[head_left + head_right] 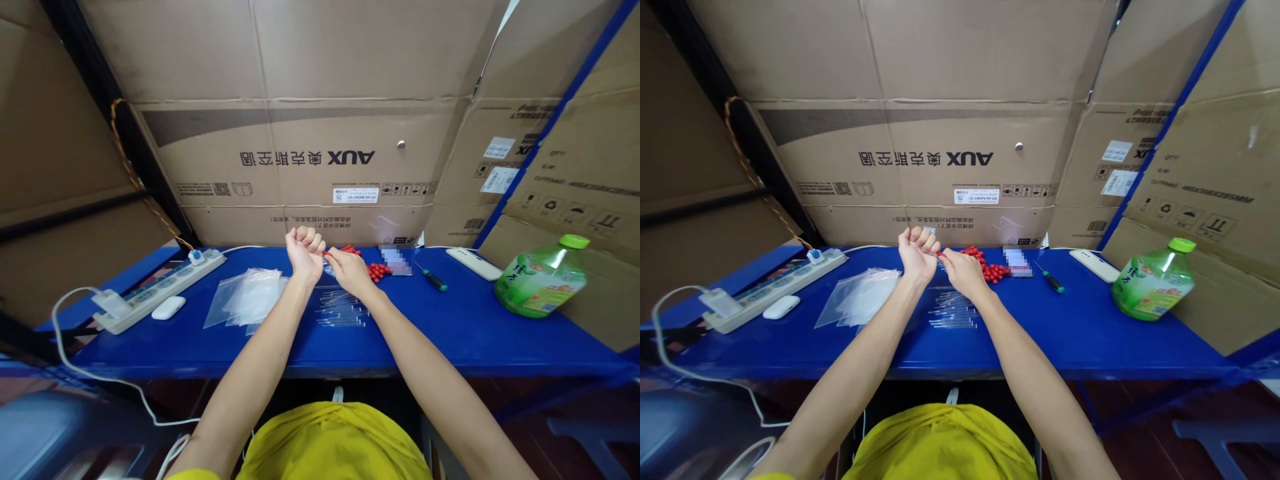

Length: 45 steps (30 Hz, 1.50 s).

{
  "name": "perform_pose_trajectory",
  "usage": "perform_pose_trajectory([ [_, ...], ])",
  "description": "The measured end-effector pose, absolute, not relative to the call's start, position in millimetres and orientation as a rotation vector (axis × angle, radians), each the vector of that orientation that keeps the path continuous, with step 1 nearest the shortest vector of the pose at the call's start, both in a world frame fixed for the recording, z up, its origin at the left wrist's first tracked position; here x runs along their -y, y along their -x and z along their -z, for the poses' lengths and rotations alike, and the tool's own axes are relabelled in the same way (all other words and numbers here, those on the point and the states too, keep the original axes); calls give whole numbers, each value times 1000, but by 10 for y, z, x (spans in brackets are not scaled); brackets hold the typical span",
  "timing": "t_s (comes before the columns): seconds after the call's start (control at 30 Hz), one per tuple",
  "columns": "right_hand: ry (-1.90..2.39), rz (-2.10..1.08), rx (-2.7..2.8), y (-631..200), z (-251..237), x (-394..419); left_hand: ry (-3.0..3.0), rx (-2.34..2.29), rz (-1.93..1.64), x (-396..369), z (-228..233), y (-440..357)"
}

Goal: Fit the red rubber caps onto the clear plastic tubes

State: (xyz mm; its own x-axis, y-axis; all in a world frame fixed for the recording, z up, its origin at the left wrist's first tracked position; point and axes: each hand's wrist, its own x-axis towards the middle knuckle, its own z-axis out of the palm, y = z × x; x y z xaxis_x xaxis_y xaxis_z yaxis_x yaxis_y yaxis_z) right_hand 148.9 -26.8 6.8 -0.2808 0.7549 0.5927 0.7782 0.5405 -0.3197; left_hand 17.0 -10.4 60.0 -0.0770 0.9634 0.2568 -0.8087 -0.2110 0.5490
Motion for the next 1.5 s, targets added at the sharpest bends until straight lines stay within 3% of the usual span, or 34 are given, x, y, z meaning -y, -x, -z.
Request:
perform_pose_trajectory([
  [0.47, 1106, 138, 2097, -1431, -130, 387, -427, -310, -1812, 81, -693, -154],
  [0.77, 1158, -29, 2002, -1577, -123, 339, -506, -328, -1827, -160, -649, 256],
  [0.9, 1137, -185, 1890, -1615, -100, 255, -881, -509, -1711, -156, -610, 190],
  [1.03, 1104, -250, 1750, -1653, -104, 206, -1804, -919, -1598, -85, -528, 90],
  [1.17, 1195, -150, 1740, -1753, -120, 180, -2564, -1128, -1150, -59, -408, 81],
  [1.5, 1469, 180, 2122, -1879, -194, 219, -2779, -1290, -642, -33, -305, 30],
])
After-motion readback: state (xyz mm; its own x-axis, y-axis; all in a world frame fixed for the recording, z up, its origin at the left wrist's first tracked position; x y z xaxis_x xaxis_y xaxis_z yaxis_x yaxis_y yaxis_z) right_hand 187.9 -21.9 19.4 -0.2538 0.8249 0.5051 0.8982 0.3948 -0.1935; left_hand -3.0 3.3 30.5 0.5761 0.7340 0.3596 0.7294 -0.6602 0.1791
